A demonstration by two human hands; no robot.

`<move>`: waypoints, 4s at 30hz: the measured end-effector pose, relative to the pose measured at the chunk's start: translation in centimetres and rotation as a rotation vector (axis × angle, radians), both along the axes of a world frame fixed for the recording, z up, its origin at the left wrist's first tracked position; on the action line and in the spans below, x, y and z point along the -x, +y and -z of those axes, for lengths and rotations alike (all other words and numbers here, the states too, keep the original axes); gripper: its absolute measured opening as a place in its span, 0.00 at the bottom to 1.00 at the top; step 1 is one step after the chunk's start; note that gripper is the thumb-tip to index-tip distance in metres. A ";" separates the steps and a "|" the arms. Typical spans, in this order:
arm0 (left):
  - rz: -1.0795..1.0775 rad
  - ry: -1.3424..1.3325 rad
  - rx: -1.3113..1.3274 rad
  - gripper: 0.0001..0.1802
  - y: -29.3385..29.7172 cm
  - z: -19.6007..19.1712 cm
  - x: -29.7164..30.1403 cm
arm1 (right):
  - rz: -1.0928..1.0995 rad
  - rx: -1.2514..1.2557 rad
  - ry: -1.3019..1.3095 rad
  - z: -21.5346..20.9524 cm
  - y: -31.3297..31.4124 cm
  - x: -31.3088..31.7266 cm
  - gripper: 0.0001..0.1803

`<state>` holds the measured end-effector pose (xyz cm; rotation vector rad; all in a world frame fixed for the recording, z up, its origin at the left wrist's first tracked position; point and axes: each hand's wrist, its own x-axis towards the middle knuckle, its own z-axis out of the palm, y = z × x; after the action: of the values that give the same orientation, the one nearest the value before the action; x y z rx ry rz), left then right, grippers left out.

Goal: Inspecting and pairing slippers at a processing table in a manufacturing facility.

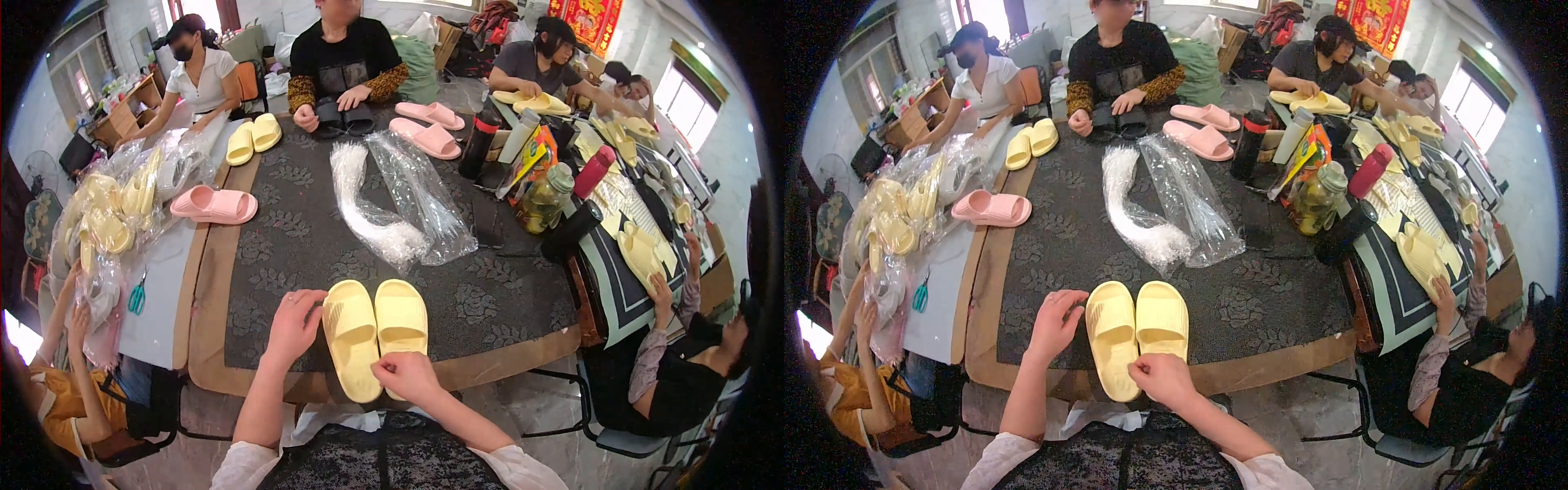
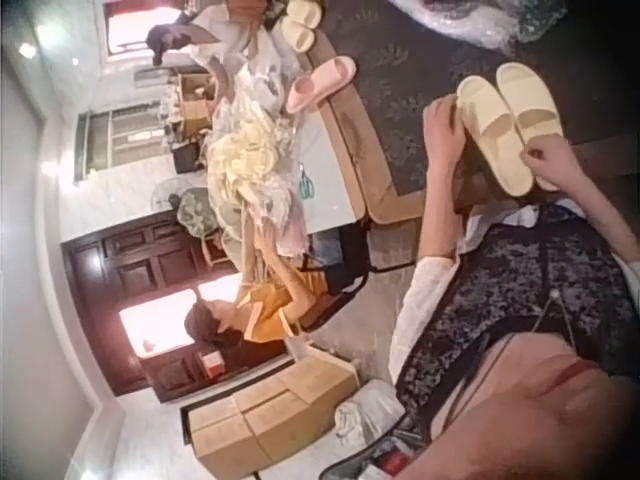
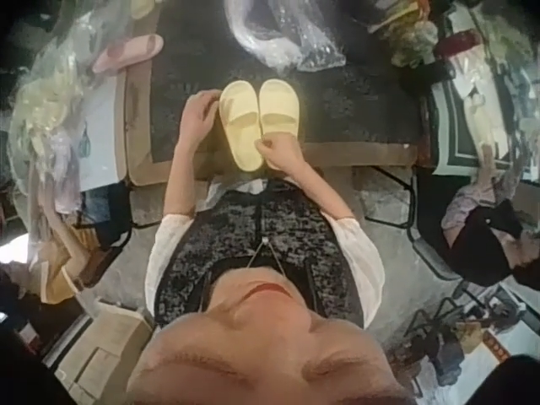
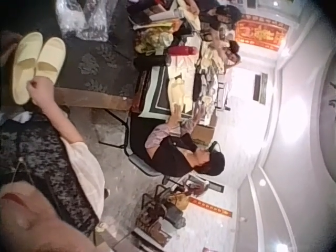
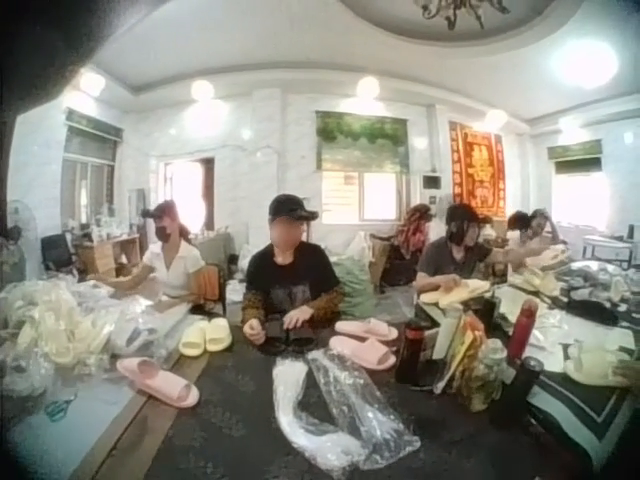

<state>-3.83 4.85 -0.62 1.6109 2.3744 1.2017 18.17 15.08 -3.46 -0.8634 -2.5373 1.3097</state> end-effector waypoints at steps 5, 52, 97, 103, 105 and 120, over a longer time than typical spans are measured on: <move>0.252 0.097 0.082 0.19 2.1 1.7 2.7 | 0.060 -0.341 0.062 0.6 -0.8 4.1 0.17; 0.659 0.088 0.264 0.15 7.0 4.8 7.8 | 0.114 -0.324 0.084 3.4 -0.8 5.1 0.15; 0.012 -0.784 -0.279 0.08 6.6 4.7 -1.3 | 0.329 0.936 0.319 -1.9 1.8 -4.0 0.09; 0.220 -0.307 -0.103 0.09 9.3 2.8 -1.7 | 0.364 1.466 0.283 2.9 3.4 -1.2 0.08; 0.224 -0.373 0.058 0.09 10.3 3.4 -1.6 | 0.397 1.491 0.360 3.4 3.2 0.7 0.07; 0.462 -0.387 0.131 0.07 10.1 4.5 -2.9 | 0.726 1.607 0.589 6.0 1.4 2.5 0.06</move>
<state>-0.90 14.95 -5.08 1.5871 1.6917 1.1086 15.66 16.47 -9.42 -1.0675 -0.2614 2.5095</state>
